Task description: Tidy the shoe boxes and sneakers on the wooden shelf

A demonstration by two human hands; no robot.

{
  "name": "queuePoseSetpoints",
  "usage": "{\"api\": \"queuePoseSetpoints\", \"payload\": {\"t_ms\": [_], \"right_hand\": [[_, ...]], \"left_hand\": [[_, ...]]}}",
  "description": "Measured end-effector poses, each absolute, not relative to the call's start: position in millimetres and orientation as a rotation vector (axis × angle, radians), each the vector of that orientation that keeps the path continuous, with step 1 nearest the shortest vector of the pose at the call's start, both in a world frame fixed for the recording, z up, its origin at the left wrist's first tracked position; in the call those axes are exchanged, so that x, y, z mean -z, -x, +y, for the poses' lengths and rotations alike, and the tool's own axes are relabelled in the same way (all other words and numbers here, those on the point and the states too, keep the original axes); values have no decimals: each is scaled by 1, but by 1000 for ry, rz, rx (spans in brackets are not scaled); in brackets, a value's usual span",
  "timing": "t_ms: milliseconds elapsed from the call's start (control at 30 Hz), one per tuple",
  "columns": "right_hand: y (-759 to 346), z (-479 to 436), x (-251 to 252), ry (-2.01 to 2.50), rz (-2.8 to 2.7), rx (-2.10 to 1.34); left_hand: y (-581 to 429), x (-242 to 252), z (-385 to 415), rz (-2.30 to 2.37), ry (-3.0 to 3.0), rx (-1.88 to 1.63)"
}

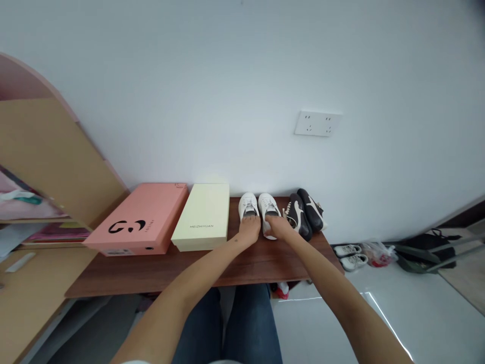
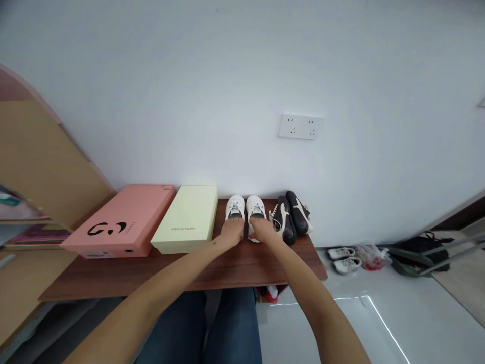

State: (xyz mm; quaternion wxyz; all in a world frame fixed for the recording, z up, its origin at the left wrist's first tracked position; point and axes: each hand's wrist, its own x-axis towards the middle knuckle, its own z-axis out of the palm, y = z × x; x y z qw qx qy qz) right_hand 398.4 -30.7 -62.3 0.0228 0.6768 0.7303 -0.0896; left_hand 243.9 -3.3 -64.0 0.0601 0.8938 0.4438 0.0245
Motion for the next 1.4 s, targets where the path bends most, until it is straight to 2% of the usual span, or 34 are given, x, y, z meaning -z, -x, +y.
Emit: {"api": "queuePoseSetpoints", "payload": {"t_ms": [633, 933, 1100, 1233, 1333, 1400], "right_hand": [[-392, -34, 55, -2036, 2239, 205], [-410, -43, 35, -2121, 2410, 52], [-456, -62, 30, -2296, 2521, 23], [-511, -74, 38, -2542, 2513, -67], [-554, -80, 52, -2838, 2316, -191], [-576, -83, 66, -3080, 2053, -132]], "left_hand": [[-244, 63, -5, 1384, -2757, -25], [-250, 42, -9, 1355, -2798, -247], [-267, 41, -20, 1053, -2761, -408], [-298, 63, -42, 761, -2521, -572], [-330, 88, -59, 839, -2237, -627], [-350, 102, -65, 951, -2073, -624]]}}
